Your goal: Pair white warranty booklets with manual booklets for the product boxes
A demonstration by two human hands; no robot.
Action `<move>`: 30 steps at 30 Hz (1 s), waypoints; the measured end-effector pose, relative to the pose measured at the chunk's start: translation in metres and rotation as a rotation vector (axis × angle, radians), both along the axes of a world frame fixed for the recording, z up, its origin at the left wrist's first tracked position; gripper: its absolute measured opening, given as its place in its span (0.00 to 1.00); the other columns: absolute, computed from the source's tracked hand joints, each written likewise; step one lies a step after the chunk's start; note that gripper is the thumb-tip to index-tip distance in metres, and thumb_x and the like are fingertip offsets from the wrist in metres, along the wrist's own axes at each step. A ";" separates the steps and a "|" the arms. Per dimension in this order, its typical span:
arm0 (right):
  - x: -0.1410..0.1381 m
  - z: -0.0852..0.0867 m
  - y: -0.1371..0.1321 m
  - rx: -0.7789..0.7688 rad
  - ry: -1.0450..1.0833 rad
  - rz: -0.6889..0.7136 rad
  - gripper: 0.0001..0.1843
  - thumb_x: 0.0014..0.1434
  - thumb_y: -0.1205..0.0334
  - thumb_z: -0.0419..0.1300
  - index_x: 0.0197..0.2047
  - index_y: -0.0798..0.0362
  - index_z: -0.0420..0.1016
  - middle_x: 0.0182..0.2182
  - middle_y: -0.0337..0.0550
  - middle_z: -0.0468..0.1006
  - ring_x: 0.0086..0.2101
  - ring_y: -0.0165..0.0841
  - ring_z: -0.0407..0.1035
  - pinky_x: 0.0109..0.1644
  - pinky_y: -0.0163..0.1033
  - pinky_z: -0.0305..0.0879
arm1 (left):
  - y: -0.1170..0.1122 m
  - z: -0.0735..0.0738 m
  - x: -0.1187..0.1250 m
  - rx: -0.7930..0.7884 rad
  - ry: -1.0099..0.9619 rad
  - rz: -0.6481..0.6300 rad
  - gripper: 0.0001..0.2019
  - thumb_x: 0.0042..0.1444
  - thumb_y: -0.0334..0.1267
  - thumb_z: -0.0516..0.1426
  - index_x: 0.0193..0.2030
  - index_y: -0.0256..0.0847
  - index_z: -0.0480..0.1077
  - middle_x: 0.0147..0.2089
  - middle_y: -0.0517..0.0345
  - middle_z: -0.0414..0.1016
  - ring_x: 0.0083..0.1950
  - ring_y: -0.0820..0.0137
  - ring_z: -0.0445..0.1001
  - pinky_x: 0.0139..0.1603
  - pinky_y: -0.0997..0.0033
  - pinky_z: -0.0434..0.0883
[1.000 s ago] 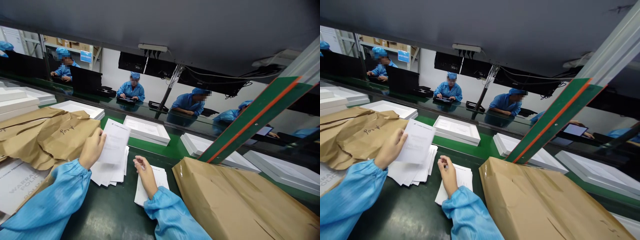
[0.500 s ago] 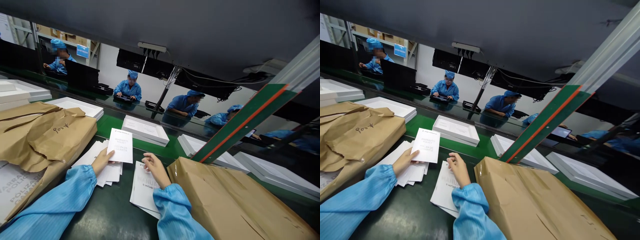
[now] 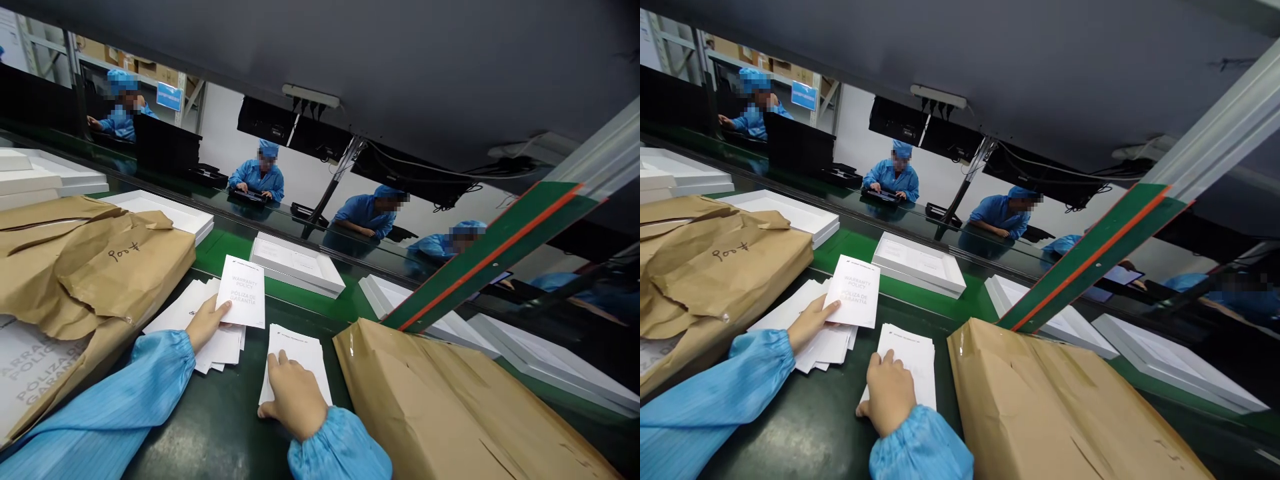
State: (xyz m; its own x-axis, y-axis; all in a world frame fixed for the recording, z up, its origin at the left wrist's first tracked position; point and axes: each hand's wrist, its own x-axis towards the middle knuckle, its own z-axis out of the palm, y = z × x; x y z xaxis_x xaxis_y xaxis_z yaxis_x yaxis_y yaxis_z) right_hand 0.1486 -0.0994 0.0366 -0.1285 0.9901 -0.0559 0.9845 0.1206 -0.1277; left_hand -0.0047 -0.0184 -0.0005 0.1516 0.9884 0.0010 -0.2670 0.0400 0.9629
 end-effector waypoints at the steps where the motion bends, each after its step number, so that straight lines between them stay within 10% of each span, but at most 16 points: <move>1: 0.000 -0.001 0.000 0.005 0.001 0.008 0.28 0.19 0.68 0.67 0.31 0.55 0.68 0.35 0.58 0.70 0.32 0.48 0.64 0.27 0.43 0.57 | 0.000 -0.001 0.000 0.003 0.000 0.002 0.17 0.49 0.39 0.50 0.46 0.34 0.58 0.37 0.50 0.70 0.28 0.72 0.70 0.31 0.69 0.69; 10: 0.036 0.027 0.011 -0.216 0.087 0.143 0.19 0.33 0.62 0.62 0.34 0.51 0.69 0.30 0.47 0.72 0.33 0.43 0.65 0.34 0.41 0.57 | 0.001 -0.002 0.000 0.012 -0.002 0.003 0.18 0.48 0.39 0.50 0.46 0.35 0.59 0.43 0.49 0.67 0.35 0.69 0.69 0.31 0.69 0.69; 17: 0.014 0.023 0.008 -0.226 -0.194 0.034 0.35 0.28 0.63 0.65 0.43 0.60 0.62 0.46 0.61 0.62 0.42 0.51 0.58 0.38 0.47 0.57 | 0.003 -0.004 0.000 0.017 0.021 -0.006 0.20 0.47 0.41 0.51 0.46 0.35 0.59 0.44 0.48 0.66 0.37 0.67 0.68 0.31 0.69 0.69; 30: 0.031 0.023 0.012 -0.283 -0.218 0.140 0.33 0.35 0.63 0.61 0.47 0.63 0.60 0.45 0.60 0.64 0.42 0.45 0.60 0.42 0.41 0.55 | 0.002 -0.001 0.000 0.028 0.052 -0.008 0.22 0.45 0.44 0.51 0.46 0.34 0.59 0.43 0.48 0.67 0.38 0.65 0.68 0.33 0.67 0.68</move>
State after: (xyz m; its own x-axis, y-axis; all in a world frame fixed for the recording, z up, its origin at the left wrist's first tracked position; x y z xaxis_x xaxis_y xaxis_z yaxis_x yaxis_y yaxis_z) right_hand 0.1796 -0.0876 0.0593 -0.2160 0.9053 -0.3657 0.9688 0.2453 0.0351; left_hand -0.0051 -0.0168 -0.0014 0.1602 0.9869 0.0205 -0.2164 0.0149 0.9762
